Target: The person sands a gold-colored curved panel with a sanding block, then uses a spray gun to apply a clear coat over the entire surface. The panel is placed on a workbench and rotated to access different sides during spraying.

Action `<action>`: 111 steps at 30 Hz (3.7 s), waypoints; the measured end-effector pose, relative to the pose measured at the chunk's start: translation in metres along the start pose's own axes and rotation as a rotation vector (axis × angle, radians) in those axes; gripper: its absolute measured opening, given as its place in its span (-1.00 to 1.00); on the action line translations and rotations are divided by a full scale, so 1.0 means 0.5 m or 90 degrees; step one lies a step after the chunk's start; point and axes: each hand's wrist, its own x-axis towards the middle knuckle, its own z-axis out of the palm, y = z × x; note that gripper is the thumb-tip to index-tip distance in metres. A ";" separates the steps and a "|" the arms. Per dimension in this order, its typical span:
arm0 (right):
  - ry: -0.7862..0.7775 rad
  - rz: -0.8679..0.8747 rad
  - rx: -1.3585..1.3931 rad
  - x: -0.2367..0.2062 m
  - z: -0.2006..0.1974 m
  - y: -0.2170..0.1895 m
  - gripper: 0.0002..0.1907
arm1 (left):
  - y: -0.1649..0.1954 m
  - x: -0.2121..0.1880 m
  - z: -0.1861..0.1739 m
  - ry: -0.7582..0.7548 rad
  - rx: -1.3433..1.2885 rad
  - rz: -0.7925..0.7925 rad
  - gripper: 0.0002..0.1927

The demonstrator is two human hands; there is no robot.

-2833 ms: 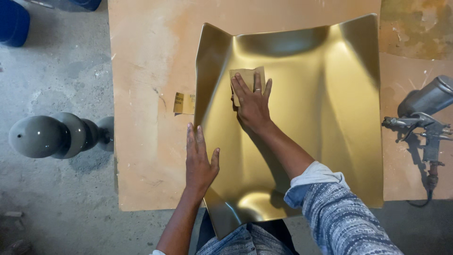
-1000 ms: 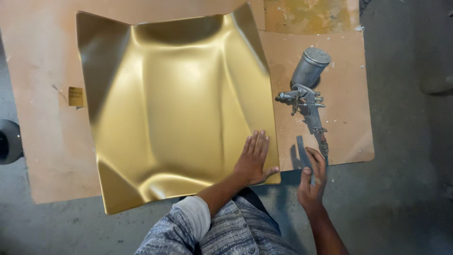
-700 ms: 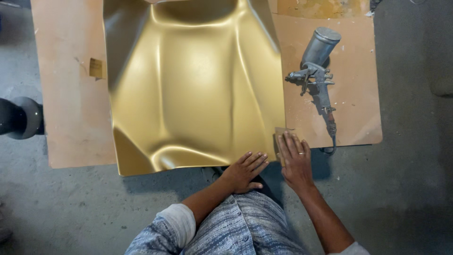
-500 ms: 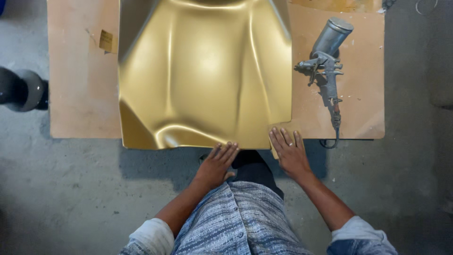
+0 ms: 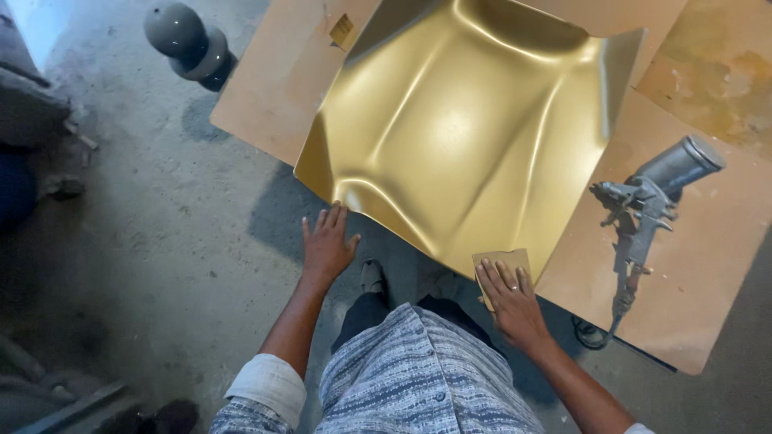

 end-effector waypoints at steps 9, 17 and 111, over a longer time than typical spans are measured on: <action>0.009 -0.194 0.134 0.324 -0.025 -0.116 -0.39 | -0.073 0.107 -0.036 0.307 -0.582 -0.364 -0.53; 0.064 -0.212 0.094 0.687 -0.111 -0.295 -0.38 | -0.143 0.189 -0.025 0.175 -0.695 -0.272 -0.71; 1.020 0.653 0.500 -0.083 -0.156 0.473 -0.69 | 0.172 0.557 -0.183 0.421 -0.693 0.069 -0.82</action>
